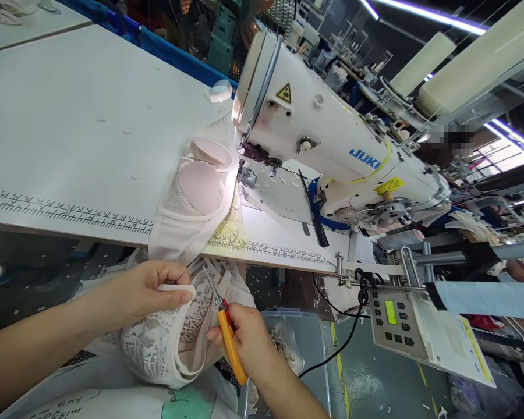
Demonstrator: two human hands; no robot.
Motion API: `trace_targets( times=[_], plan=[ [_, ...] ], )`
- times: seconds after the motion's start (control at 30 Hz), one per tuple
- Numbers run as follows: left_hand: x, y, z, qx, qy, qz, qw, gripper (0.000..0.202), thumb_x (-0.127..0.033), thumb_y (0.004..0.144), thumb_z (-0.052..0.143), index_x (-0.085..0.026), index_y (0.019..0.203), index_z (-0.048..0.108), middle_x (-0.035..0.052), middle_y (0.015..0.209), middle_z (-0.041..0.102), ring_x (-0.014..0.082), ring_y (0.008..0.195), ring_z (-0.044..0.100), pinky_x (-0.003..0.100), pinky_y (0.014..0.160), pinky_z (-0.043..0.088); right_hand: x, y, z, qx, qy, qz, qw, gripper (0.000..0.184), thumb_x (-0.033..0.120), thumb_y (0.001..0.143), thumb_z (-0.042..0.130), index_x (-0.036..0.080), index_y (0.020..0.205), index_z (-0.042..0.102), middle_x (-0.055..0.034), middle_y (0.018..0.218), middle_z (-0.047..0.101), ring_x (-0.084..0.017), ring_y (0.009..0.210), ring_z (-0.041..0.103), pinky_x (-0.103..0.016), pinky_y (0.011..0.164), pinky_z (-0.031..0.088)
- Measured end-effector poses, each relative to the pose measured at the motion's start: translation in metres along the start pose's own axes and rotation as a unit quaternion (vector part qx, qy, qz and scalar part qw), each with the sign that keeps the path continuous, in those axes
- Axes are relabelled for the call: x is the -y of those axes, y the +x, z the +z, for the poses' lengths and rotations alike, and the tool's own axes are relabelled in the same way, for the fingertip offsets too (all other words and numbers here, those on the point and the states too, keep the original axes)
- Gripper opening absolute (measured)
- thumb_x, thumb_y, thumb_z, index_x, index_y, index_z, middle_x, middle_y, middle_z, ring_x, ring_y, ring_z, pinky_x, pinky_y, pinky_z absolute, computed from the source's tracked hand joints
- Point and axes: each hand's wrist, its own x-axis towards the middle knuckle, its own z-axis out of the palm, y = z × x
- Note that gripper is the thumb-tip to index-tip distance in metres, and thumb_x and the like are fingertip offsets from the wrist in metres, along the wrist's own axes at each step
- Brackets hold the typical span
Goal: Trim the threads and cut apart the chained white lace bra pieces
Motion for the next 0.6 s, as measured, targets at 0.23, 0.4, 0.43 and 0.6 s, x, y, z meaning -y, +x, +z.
trace_targets(
  times=[0.23,0.4,0.43,0.6],
  plan=[
    [0.004,-0.006,-0.001,-0.063,-0.002,0.020,0.998,0.025,-0.041,0.071,0.055,-0.018,0.062,0.047,-0.0051,0.055,0.039,0.0101,0.049,0.035,0.020,0.044,0.026,0.033,-0.012,0.000,-0.035,0.001,-0.097,0.995,0.030,0.048,0.071,0.062,0.020,0.075,0.053,-0.0014,0.068,0.055,-0.015,0.059,0.050,-0.025,0.054,0.038],
    [0.003,-0.013,-0.001,-0.076,-0.070,0.015,0.994,0.024,-0.033,0.066,0.059,-0.017,0.060,0.043,0.0005,0.067,0.063,0.0051,0.043,0.028,0.018,0.040,0.020,0.031,-0.011,0.023,-0.058,-0.151,-0.179,0.970,0.016,0.025,0.067,0.054,0.021,0.060,0.041,0.0006,0.056,0.049,-0.014,0.050,0.042,-0.025,0.045,0.029],
    [0.003,-0.016,-0.001,-0.073,-0.098,0.003,0.993,0.025,-0.032,0.065,0.060,-0.018,0.059,0.041,0.0017,0.069,0.065,0.0039,0.041,0.025,0.017,0.039,0.018,0.029,-0.009,0.028,-0.068,-0.169,-0.197,0.963,0.014,0.021,0.066,0.052,0.021,0.059,0.040,0.0008,0.055,0.048,-0.014,0.049,0.040,-0.025,0.044,0.027],
    [0.010,-0.029,-0.004,-0.093,-0.272,-0.033,0.957,0.030,-0.033,0.062,0.066,-0.018,0.060,0.040,0.0030,0.066,0.067,0.0087,0.045,0.045,0.019,0.044,0.031,0.024,0.001,0.044,-0.162,-0.212,-0.255,0.929,0.016,0.009,0.064,0.044,0.018,0.074,0.054,-0.0063,0.072,0.057,-0.019,0.065,0.049,-0.028,0.053,0.037]
  ],
)
